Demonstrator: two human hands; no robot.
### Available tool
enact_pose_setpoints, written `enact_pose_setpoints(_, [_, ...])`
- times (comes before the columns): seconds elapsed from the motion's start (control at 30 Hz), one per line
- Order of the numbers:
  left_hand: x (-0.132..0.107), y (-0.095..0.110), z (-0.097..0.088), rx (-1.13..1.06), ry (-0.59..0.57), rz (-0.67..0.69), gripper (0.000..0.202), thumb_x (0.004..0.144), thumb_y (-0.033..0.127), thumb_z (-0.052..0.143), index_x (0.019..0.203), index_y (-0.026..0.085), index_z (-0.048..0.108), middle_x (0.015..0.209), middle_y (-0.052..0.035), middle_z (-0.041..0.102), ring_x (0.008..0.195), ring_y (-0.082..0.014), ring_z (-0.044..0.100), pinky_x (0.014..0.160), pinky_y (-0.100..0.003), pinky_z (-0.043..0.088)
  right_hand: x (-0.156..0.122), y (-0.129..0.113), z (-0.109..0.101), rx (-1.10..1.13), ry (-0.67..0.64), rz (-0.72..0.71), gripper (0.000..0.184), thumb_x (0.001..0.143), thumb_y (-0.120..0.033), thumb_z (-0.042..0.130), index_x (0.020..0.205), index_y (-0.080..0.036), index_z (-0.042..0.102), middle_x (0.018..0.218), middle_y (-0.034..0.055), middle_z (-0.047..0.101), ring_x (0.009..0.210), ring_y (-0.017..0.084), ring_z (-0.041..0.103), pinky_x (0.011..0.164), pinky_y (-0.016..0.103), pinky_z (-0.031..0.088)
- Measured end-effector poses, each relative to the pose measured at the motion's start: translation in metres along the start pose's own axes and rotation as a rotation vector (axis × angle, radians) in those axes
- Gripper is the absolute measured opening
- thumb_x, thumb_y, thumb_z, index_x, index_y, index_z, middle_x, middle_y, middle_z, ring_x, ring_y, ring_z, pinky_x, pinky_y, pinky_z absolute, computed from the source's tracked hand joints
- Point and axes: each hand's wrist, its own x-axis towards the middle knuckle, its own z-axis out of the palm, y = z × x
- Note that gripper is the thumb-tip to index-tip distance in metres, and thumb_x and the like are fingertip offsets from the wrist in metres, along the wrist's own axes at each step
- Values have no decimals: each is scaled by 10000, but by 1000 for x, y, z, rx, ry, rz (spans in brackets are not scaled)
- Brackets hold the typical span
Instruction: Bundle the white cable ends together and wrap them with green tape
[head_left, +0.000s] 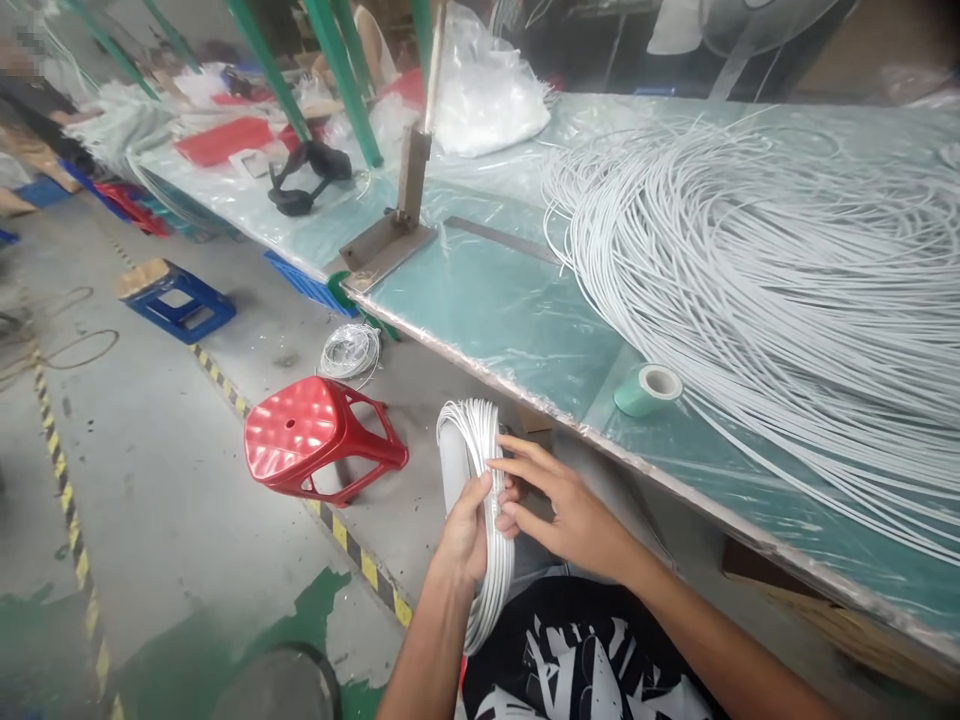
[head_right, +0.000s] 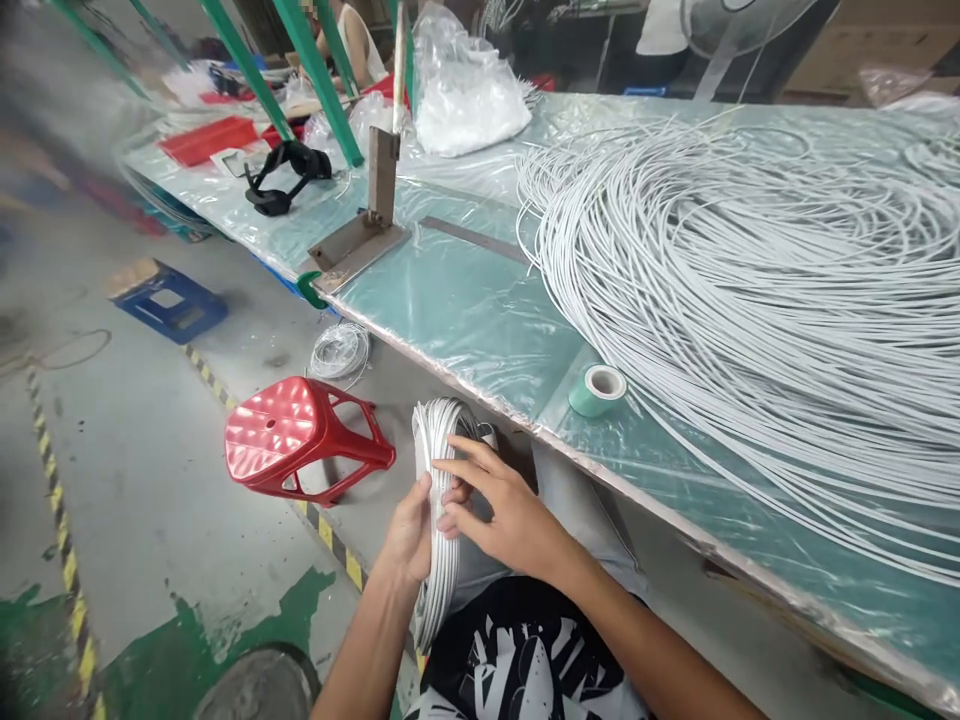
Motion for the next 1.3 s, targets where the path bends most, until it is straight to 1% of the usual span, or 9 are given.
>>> enact_pose_setpoints(0.2, [5, -4, 5, -12, 64, 5, 474, 676, 506, 785, 808, 105, 569, 650, 30, 440, 449, -39, 373, 431, -182, 307, 18, -2, -7, 63, -130, 92, 583, 779, -95, 544, 1309, -338, 559, 1533, -10, 295, 1342, 218, 395, 1043, 368, 438])
enact_pose_setpoints(0.43, [10, -17, 12, 62, 243, 112, 415, 719, 483, 753, 846, 112, 616, 654, -5, 515, 551, -113, 496, 510, -227, 368, 26, 5, 14, -51, -73, 43, 618, 776, -56, 534, 1327, -336, 552, 1556, 1, 247, 1426, 263, 191, 1102, 480, 355])
enact_pose_setpoints(0.57, [9, -15, 12, 37, 216, 103, 472, 796, 560, 645, 954, 116, 626, 684, -16, 518, 545, -111, 468, 526, -241, 372, 30, 9, 12, 30, -70, 78, 528, 855, -167, 573, 1355, -327, 517, 1561, 16, 242, 1409, 267, 256, 1103, 482, 363])
enact_pose_setpoints(0.7, [4, -10, 10, -13, 33, 81, 450, 813, 540, 642, 926, 106, 616, 678, 0, 474, 487, -67, 391, 479, -213, 331, 18, 14, 3, 177, 145, 105, 393, 961, -280, 467, 1352, -299, 497, 1534, 34, 305, 1373, 229, 358, 1118, 430, 361])
enact_pose_setpoints(0.83, [0, -8, 10, 28, 55, 160, 246, 808, 262, 710, 984, 118, 616, 751, -5, 529, 566, -75, 488, 576, -214, 418, -10, 15, 11, 194, 343, 131, 237, 943, -313, 519, 1150, -213, 574, 1359, 92, 500, 1271, 232, 470, 1071, 393, 402])
enact_pose_setpoints(0.93, [-3, -1, 15, 76, 133, 245, 167, 829, 219, 678, 969, 143, 629, 853, -40, 622, 760, -129, 606, 770, -252, 480, -21, 6, 24, 316, 139, 259, 191, 950, -358, 507, 930, -183, 581, 1050, 69, 645, 1006, 198, 618, 917, 325, 493])
enact_pose_setpoints(1.0, [-8, 9, 22, 206, 222, 332, 183, 853, 283, 648, 982, 154, 658, 1014, -83, 667, 990, -204, 619, 931, -319, 457, -18, -4, 33, 353, -17, 287, 234, 956, -394, 490, 943, -181, 585, 945, 47, 662, 914, 184, 637, 874, 305, 499])
enact_pose_setpoints(1.17, [-40, 38, 39, 780, 358, 446, 345, 909, 436, 526, 1083, 205, 715, 1242, -66, 628, 1248, -277, 485, 1114, -370, 293, 2, -21, 51, 293, -126, 297, 555, 945, -517, 429, 1396, -195, 459, 1333, 109, 555, 1218, 248, 522, 1043, 362, 407])
enact_pose_setpoints(1.3, [-67, 53, 41, 878, 478, 618, 344, 851, 500, 600, 990, 223, 750, 1196, -93, 643, 1231, -305, 485, 1106, -400, 286, 30, -33, 53, 328, -305, 229, 710, 862, -558, 520, 1454, -178, 425, 1372, 130, 532, 1260, 281, 500, 1019, 325, 437])
